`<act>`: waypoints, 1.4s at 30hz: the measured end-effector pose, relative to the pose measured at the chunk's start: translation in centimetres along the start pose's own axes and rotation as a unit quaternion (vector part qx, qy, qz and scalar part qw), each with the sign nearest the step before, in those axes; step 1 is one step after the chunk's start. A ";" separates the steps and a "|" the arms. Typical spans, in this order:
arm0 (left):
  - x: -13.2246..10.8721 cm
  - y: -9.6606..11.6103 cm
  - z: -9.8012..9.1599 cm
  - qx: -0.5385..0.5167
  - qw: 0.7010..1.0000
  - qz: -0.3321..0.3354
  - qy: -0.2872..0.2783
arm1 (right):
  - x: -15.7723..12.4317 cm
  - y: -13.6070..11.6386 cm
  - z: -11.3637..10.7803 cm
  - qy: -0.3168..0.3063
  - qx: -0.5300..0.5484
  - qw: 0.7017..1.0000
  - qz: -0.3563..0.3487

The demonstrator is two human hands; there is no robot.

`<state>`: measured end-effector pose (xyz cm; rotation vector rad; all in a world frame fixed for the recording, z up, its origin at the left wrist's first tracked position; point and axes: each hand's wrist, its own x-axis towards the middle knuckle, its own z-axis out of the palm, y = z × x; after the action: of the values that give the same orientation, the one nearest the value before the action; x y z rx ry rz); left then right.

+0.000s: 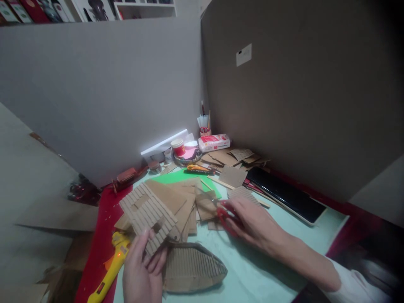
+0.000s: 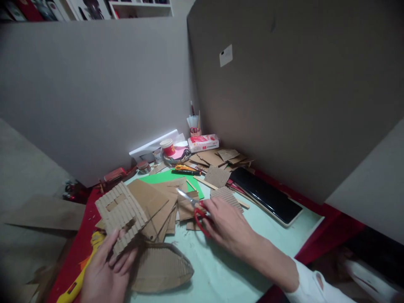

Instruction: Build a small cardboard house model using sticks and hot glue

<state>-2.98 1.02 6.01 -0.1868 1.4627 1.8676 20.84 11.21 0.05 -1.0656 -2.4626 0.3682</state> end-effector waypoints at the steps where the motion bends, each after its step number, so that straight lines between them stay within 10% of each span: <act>1: 0.0 -0.1 0.0 0.004 1.000 0.000 -0.009 | 0.3 1.0 0.0 0.011 -0.013 1.000 0.018; 7: 0.8 -0.6 -0.3 0.003 0.999 0.013 -0.040 | 1.4 4.4 -0.5 0.067 -0.031 0.996 0.039; 19: 2.0 -2.5 -1.7 0.091 0.987 0.015 -0.134 | 0.5 -0.7 -4.2 -0.089 0.221 0.971 -0.007; 30: 1.1 -3.4 -1.3 0.179 0.931 0.071 -0.309 | 6.1 -5.1 1.0 -0.092 0.518 0.849 0.041; 42: 1.5 -2.7 -1.5 0.163 0.929 0.117 -0.312 | 5.8 -3.9 0.6 -0.043 0.556 0.827 0.076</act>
<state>-2.80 0.57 2.63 0.7104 1.3387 1.6060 14.61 12.83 2.73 -0.6759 -1.6647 1.6540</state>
